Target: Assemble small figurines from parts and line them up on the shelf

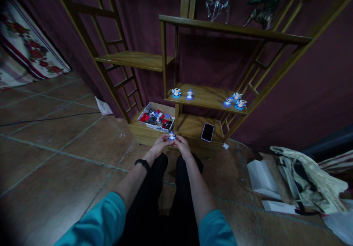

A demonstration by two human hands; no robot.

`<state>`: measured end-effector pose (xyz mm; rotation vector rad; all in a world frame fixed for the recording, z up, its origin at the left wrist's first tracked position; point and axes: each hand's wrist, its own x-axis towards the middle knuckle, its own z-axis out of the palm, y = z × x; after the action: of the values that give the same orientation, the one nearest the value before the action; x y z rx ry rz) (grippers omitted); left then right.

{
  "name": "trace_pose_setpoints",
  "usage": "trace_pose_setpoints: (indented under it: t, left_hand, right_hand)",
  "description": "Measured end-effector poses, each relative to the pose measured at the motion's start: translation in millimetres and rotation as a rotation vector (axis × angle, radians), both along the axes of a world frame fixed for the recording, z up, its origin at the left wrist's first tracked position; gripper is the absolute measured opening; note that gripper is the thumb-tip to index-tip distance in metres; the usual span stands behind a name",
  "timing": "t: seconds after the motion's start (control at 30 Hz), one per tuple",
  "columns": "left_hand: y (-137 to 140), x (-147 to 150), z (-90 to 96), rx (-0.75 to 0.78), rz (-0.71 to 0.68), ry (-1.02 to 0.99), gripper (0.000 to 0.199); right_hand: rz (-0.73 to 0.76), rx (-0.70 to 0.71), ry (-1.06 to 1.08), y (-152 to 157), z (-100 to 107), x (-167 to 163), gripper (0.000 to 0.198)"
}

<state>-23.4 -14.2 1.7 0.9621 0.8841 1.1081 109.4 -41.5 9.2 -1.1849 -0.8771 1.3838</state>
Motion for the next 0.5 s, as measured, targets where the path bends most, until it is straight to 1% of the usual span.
trace_pose_setpoints:
  t: [0.2,0.5]
  left_hand:
    - [-0.5,-1.2,0.6,-0.010,-0.040,-0.014,0.040]
    - [-1.5,0.0,1.3,-0.019,0.005,-0.042,0.041]
  right_hand:
    - [-0.031,-0.005,0.010,1.2,-2.6,0.5,0.038]
    - [-0.001,0.002,-0.013,-1.2,0.7,0.5,0.039]
